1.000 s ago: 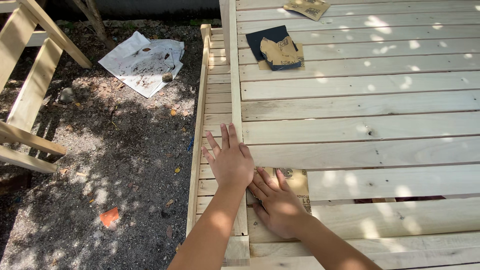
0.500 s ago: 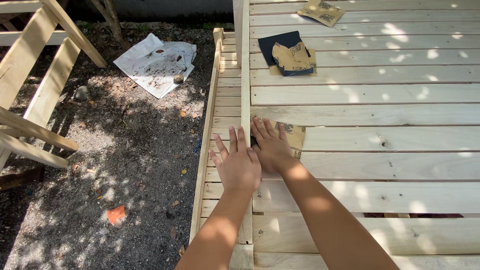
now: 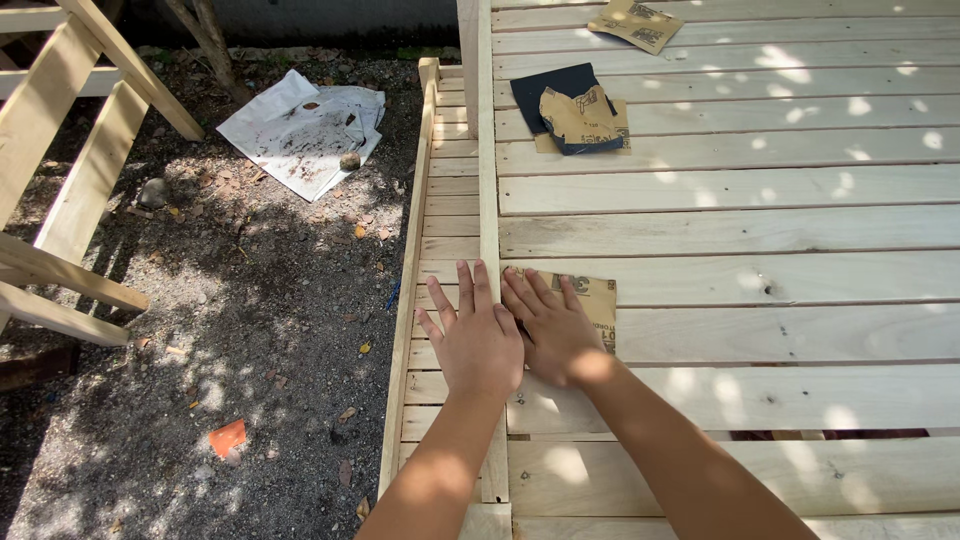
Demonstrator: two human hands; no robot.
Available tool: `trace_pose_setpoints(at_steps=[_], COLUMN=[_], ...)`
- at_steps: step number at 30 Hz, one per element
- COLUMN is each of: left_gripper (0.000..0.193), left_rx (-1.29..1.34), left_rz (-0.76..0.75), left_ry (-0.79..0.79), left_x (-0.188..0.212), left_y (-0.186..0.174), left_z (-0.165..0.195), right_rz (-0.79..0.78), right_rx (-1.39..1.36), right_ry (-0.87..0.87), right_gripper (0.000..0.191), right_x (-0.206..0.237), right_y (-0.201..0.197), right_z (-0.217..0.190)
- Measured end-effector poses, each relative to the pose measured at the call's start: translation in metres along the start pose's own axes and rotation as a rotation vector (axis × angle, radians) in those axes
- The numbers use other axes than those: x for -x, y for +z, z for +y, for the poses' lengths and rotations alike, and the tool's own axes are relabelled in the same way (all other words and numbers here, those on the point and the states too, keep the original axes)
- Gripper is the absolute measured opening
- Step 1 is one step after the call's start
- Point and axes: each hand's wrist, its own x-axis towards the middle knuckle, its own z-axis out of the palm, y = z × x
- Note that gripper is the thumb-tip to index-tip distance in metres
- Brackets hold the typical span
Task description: The person sands the slatted wooden surface of an outdoor furniture frame by hand, rubbing a sheet of sandpaper back and forth across the planks. They move the sandpaper progressively across different boards, smoothing the wood surface section by section.
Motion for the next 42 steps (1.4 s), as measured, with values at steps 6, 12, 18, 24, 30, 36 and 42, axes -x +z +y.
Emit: trace_pose_setpoints(at_steps=[6,12,18,24,30,36,42], left_gripper=[0.065,0.064,0.063,0.065,0.064,0.064,0.064], left_rx=[-0.006,-0.007,-0.024,-0.037,-0.023,-0.052,-0.036], left_rz=[-0.001,-0.024,0.032,-0.015,-0.026,-0.013,0.047], left_ry=[0.003,-0.002,0.048,0.03,0.003,0.01,0.051], left_x=[0.0,-0.001,0.001,0.001,0.0,-0.001,0.002], left_y=[-0.003,-0.007,-0.006,-0.005,-0.008,-0.008,-0.005], left_z=[0.0,0.0,-0.003,-0.003,-0.001,-0.001,-0.003], right_rz=[0.006,-0.026,0.002,0.015,-0.037,-0.097,-0.053], right_rx=[0.016,0.014,-0.053,-0.001,-0.016,-0.09,-0.047], right_ry=[0.134,-0.046,-0.183,0.023,0.163,-0.051,-0.116], right_gripper=[0.073,0.07,0.068,0.074,0.076,0.071,0.067], right_x=[-0.067,0.048,0.104,-0.022,-0.066,0.068,0.098], right_y=[-0.017,0.009,0.019,0.001,-0.014,0.012,0.013], right_z=[0.014,-0.022,-0.029,0.007,0.012,-0.029,-0.033])
